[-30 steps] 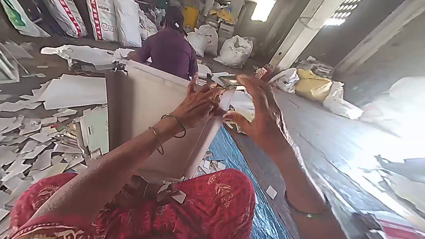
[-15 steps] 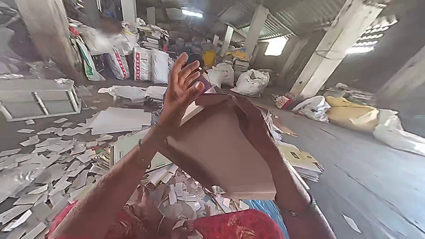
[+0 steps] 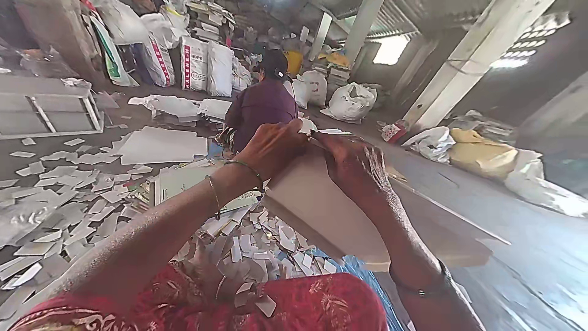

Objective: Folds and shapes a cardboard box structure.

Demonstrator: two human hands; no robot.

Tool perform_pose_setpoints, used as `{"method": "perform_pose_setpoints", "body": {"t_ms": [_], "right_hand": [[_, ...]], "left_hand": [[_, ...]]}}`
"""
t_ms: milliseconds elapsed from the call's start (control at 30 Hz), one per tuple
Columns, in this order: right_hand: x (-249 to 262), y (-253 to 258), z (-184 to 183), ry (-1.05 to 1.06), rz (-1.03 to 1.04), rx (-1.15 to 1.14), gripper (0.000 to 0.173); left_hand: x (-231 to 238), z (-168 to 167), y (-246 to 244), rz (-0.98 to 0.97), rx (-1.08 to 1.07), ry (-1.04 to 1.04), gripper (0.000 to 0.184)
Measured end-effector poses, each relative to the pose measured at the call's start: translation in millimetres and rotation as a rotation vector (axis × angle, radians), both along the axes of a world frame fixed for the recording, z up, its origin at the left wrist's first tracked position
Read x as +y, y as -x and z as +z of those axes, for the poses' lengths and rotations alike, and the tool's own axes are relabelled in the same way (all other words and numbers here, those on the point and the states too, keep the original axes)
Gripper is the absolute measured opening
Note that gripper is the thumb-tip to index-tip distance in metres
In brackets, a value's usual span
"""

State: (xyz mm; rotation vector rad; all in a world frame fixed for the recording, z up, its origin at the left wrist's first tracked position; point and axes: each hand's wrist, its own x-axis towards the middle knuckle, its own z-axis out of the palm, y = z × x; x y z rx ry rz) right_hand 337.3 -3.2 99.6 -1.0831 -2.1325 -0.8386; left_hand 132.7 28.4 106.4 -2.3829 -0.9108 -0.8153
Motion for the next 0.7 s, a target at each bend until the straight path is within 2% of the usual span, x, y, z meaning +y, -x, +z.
{"method": "perform_pose_setpoints", "body": {"t_ms": [100,200,267,367,433,533,633,700], "right_hand": [[-0.3,3.0,-2.4,0.021,0.018,-0.047,0.026],[-0.2,5.7,-3.8,0.046,0.056,-0.118,0.024],[-6.0,7.9,0.5,0.049,0.057,-0.135,0.023],[-12.2,7.3,3.4,0.018,0.057,-0.154,0.022],[-15.3,1.1,4.3,0.047,0.126,-0.154,0.021],[-10.5,-18.4,1.5,0.145,0.398,-0.152,0.024],[-11.8,-27.5,-9.1,0.242,0.645,0.074,0.018],[-19.3,-27.2,-14.9,0.316,0.722,0.224,0.015]], "left_hand": [[-4.1,0.8,1.8,-0.006,0.055,0.069,0.027],[-11.1,6.1,7.5,0.023,0.119,0.14,0.02],[0.6,6.6,7.9,-0.016,0.149,0.102,0.027],[1.7,6.3,7.6,-0.066,0.179,0.029,0.02],[5.2,4.5,13.4,-0.215,0.233,0.051,0.015],[2.4,-1.7,24.4,-0.572,0.306,0.176,0.02],[-13.8,-8.2,26.1,-0.799,0.109,0.317,0.026],[-23.7,-12.7,27.6,-0.842,-0.032,0.3,0.03]]}}
